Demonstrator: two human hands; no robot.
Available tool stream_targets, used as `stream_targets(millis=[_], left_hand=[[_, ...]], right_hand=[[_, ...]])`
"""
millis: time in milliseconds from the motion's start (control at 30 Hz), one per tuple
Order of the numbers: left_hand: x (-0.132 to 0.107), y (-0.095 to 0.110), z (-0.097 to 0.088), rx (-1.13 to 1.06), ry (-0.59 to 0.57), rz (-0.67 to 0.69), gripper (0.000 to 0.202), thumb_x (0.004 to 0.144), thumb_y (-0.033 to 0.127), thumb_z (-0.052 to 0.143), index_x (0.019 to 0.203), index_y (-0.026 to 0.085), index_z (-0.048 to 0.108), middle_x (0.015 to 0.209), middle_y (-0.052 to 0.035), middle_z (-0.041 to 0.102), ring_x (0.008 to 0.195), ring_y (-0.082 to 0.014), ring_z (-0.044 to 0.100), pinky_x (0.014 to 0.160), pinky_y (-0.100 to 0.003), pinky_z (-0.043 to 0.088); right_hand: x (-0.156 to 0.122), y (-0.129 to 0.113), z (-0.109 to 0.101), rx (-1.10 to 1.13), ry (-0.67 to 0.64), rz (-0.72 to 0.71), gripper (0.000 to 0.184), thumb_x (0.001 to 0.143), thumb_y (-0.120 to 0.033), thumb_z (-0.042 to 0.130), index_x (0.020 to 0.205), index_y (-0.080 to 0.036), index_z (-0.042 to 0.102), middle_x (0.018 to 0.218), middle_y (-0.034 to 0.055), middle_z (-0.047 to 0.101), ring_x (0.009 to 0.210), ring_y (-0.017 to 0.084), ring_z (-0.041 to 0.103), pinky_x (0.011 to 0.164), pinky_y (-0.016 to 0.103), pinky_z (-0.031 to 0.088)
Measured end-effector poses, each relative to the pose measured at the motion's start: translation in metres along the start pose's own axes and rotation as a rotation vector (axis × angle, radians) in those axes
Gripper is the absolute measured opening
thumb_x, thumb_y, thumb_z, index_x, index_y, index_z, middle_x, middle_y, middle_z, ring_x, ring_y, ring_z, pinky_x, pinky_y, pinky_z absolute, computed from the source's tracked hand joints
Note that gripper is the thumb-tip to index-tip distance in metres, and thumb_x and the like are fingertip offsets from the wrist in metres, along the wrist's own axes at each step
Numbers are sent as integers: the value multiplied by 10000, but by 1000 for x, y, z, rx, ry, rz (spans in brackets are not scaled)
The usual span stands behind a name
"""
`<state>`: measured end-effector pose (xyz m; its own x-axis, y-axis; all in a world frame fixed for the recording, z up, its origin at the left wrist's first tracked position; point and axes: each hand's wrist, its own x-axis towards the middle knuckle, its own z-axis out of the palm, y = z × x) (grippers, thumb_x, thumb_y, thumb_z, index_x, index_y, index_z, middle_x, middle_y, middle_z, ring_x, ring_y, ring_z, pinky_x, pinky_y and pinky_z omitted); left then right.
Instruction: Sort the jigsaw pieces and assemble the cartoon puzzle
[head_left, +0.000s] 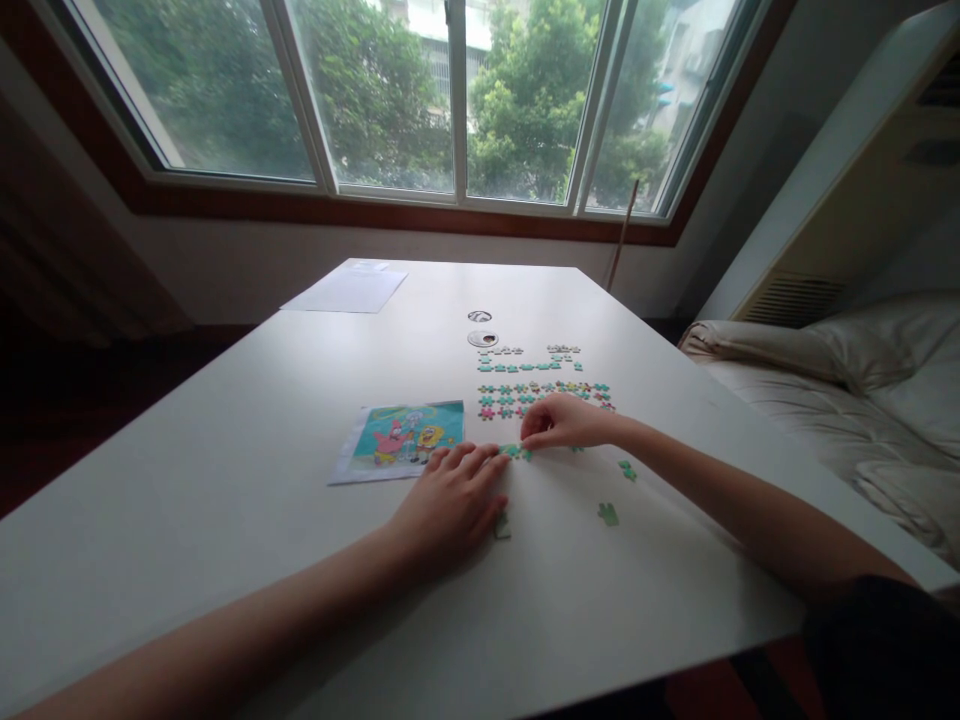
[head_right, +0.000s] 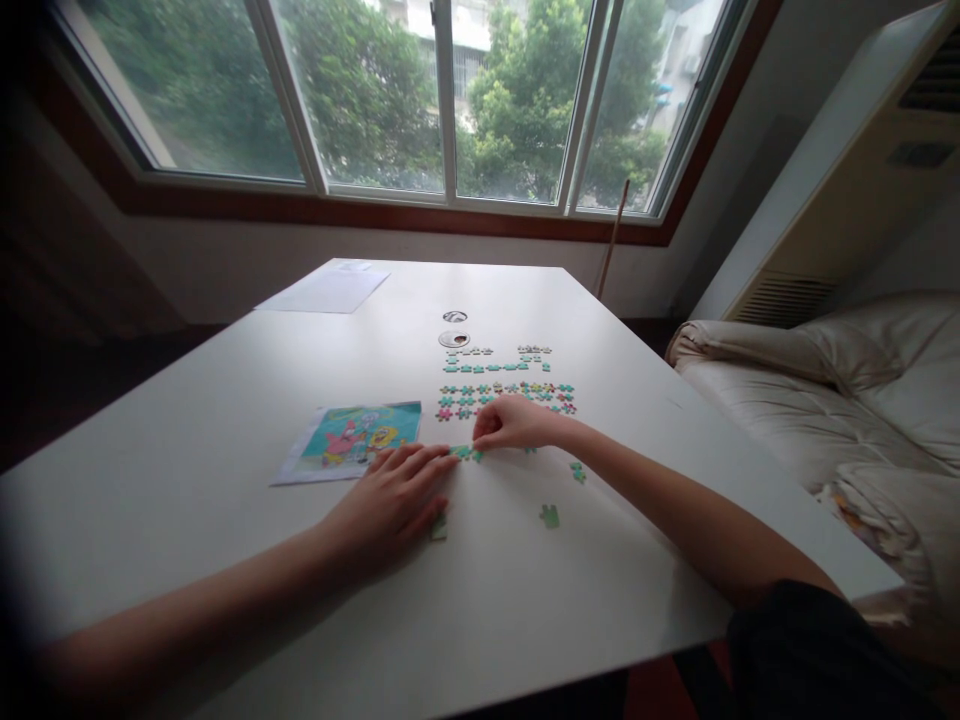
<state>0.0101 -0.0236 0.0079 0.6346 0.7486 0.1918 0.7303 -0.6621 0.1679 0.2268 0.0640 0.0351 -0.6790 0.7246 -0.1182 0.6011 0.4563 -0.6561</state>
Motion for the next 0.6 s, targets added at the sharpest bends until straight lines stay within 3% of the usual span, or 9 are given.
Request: stream_targets(millis=[200,600], left_hand=[[0,1,0,-1,-2,-3,388,868,279,415,1248,209,448,1281,-87,472,1142,-283,390,940,-451,315],[0,1,-1,4,-6,-6,380,874,285,409,1243,206,445,1282,-78,471,1145,-285,387,945,-456,309]], right_hand=[[-10,-7,8,-146,87,-63,298,644,-343,703,871,-155,662,662,-18,548,599,90,489,533,192,352],[-9,-2,15,-99,124,-58,268,658,-312,693,858,-142,636,726,2,572,638,97,498,572,202,375]])
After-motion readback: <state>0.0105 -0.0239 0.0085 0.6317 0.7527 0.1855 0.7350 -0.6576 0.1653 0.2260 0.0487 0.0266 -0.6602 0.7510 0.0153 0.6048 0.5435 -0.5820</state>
